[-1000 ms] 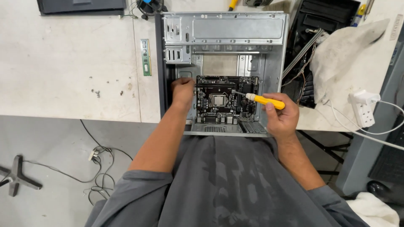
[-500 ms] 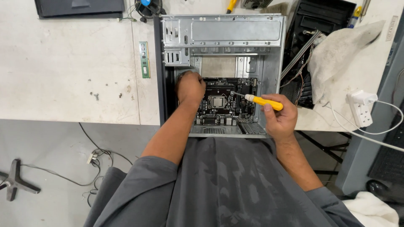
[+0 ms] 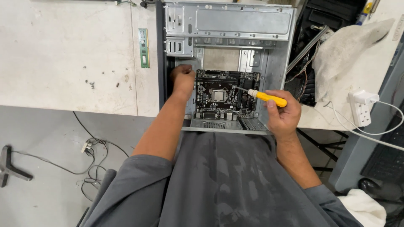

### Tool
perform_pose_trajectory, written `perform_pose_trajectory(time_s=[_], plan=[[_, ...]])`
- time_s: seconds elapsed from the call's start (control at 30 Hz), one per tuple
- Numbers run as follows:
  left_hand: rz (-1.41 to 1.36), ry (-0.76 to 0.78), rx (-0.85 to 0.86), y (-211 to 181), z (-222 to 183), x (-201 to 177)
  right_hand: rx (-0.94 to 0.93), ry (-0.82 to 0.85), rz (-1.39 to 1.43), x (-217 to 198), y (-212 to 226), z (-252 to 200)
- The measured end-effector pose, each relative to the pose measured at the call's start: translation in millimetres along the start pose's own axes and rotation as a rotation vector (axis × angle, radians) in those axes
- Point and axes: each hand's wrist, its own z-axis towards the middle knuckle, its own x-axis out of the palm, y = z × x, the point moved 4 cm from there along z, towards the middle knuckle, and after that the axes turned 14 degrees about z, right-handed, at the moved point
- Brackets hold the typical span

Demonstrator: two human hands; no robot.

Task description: Securing a motherboard into a computer case using a screwdriver, followed by installing a RAM module and a CPU cooler.

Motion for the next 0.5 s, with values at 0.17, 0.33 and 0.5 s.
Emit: perform_pose_trajectory(time_s=[0.17, 0.33, 0.5], plan=[[0.054, -0.031, 0.055, 12, 13, 12, 0.005, -0.005, 0.001, 0, -2, -3], [0.077, -0.071, 0.060, 10, 5, 8, -0.002, -0.009, 0.004, -1, -4, -3], [0.009, -0.091, 0.019, 19, 6, 15, -0.027, 0.035, -0.049, -2, -6, -4]])
